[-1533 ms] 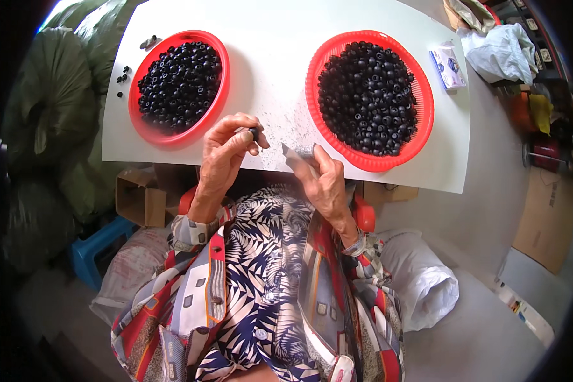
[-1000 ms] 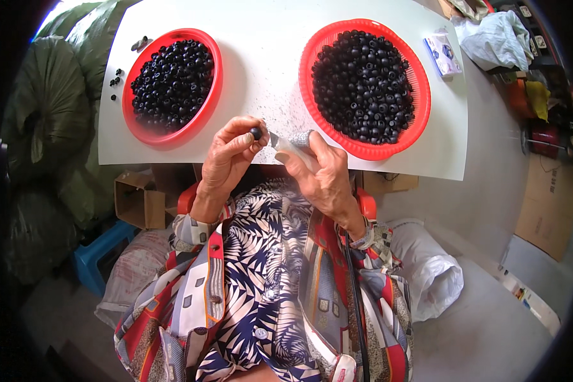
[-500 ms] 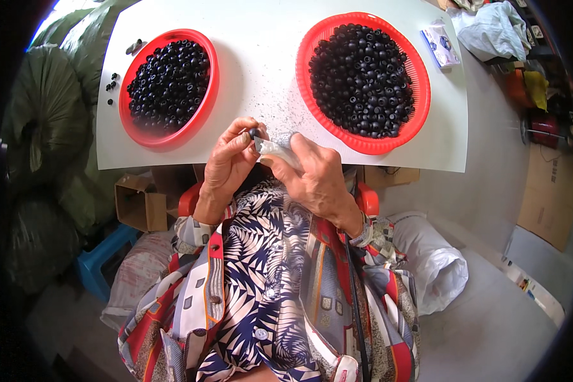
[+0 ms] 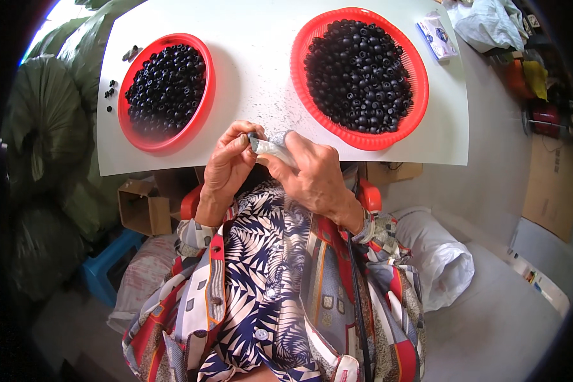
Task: The recorder is picking up small black fruits, likely grapes or a similar berry, and rubbing them with a small piece of cloth or paper to clean or polish them before placing them into a different bowl.
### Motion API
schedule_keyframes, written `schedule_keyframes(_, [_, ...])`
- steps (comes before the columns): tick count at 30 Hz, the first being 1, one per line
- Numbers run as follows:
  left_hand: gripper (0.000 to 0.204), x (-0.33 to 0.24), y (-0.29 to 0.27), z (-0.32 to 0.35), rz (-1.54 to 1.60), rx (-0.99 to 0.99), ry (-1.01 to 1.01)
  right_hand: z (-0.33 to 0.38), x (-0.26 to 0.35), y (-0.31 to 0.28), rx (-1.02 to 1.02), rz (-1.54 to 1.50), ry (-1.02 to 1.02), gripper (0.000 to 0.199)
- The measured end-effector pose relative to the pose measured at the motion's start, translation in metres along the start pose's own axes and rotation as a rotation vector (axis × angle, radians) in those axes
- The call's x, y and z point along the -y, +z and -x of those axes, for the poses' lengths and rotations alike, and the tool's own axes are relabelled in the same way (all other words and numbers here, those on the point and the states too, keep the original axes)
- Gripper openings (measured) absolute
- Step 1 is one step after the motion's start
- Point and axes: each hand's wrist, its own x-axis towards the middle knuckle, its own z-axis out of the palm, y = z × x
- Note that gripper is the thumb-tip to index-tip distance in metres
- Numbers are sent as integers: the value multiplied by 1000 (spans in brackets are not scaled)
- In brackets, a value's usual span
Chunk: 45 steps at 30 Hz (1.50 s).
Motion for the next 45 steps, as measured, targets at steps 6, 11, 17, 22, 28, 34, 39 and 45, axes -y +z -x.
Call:
schedule_keyframes(6, [16,0,-1,-1,-37,-1,16,0,0,0,-4,8,2,35])
schedule_keyframes(11, [16,-4,-3,0,-68,-3,1,-1,-1,1,-4,-5,7,35])
schedule_keyframes(17, [17,-6,-3,1,-89,-21,6,-1,0,3,5,-40,21,35])
schedule_keyframes(22, [17,-8,-2,1,-116,-31,10,-1,-1,6,4,-63,26,34])
schedule_keyframes(28, [14,-11,-2,3,-152,-39,23,-2,0,10,18,-85,30,32])
schedule_keyframes(34, [12,-17,-5,6,-171,-20,36,-1,1,16,1,-106,2,31])
schedule_keyframes(39, [7,-23,11,18,-279,103,60,-11,-15,14,-37,-46,90,29])
schedule_keyframes(45, [10,-19,-7,15,-33,-48,116,-14,-9,22,-79,-268,330,32])
